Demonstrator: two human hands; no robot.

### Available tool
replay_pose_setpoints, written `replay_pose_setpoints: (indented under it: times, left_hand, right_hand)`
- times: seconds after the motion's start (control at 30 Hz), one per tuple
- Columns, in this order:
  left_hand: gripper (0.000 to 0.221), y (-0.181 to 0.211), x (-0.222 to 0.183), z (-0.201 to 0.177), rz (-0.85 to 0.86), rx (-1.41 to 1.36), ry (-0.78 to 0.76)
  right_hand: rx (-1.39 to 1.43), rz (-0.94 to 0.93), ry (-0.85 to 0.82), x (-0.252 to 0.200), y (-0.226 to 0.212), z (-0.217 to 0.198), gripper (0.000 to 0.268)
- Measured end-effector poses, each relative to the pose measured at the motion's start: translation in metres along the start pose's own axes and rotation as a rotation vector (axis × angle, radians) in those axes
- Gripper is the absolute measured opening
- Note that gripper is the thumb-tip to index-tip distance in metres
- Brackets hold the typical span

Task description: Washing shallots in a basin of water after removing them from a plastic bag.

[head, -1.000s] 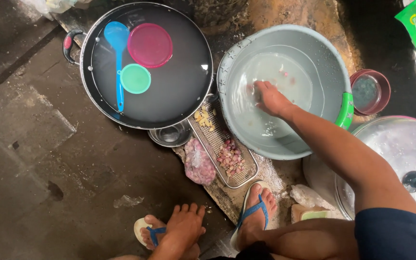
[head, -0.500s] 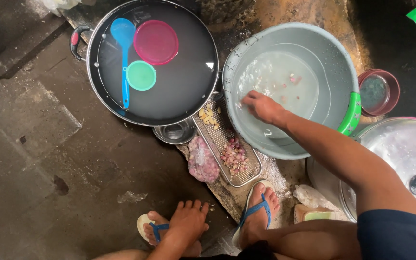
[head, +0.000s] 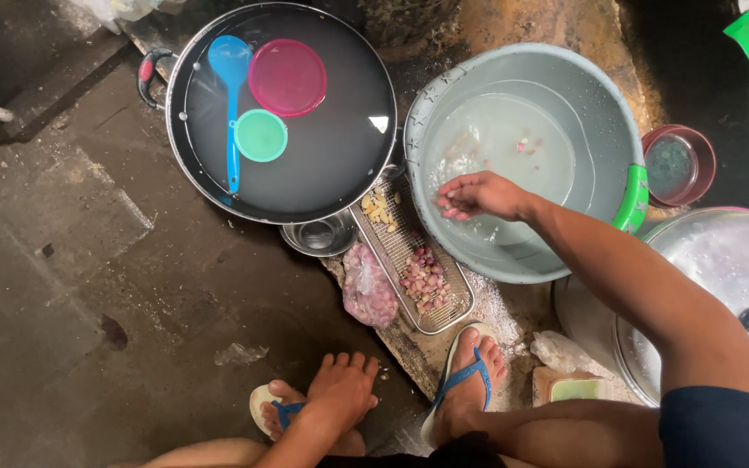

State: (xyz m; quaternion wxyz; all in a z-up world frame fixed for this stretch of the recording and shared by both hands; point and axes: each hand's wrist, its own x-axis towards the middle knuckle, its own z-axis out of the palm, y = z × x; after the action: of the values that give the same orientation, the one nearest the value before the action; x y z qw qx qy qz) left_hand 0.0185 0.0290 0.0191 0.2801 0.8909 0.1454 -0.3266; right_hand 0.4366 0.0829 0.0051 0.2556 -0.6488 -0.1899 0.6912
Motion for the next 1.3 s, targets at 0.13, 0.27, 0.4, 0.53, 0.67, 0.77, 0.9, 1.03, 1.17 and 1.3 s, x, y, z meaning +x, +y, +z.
replay_pose_setpoints:
  times: [0.13,0.27,0.4,0.53,0.67,0.77,0.9,1.03,1.17,1.3]
  left_hand:
    - [0.061,0.001,-0.003,-0.004,-0.006,-0.005,0.030]
    - [0.058,0.001,-0.004,-0.008,-0.012,-0.037,-0.035]
    - [0.059,0.002,-0.005,0.000,-0.001,-0.030,0.029]
    - [0.058,0.003,-0.004,-0.007,-0.011,-0.017,0.004]
    - [0.058,0.003,-0.002,-0.007,-0.018,-0.024,-0.031]
    - [0.055,0.002,-0.001,-0.002,-0.016,-0.009,0.025]
    - [0.059,0.004,-0.005,0.000,-0.032,0.038,0.099]
    - [0.061,0.005,-0.007,0.005,-0.039,0.023,0.108]
    - [0.063,0.008,-0.008,-0.018,-0.031,0.008,-0.034]
    - [0.060,0.011,-0.011,-0.041,-0.040,-0.022,-0.225]
  right_hand:
    - [0.008,0.026,0.019,-0.001,-0.003,-0.001,0.044]
    - [-0.210,-0.037,0.069,0.012,0.015,-0.010,0.030]
    - [-0.326,-0.141,0.080,0.024,0.035,-0.019,0.021]
    - [-0.407,-0.115,0.069,0.017,0.029,-0.013,0.022]
    - [-0.343,-0.045,0.063,0.010,0.023,-0.012,0.016]
    - [-0.305,-0.042,0.016,0.004,0.017,-0.018,0.015]
    - [-0.162,-0.043,-0.143,-0.009,0.008,-0.023,0.016]
    - [-0.192,-0.139,-0.331,-0.034,-0.011,-0.006,0.018]
    - [-0.487,-0.140,-0.320,-0.061,-0.022,0.028,0.024]
    - [-0.797,-0.139,-0.294,-0.087,-0.041,0.059,0.011]
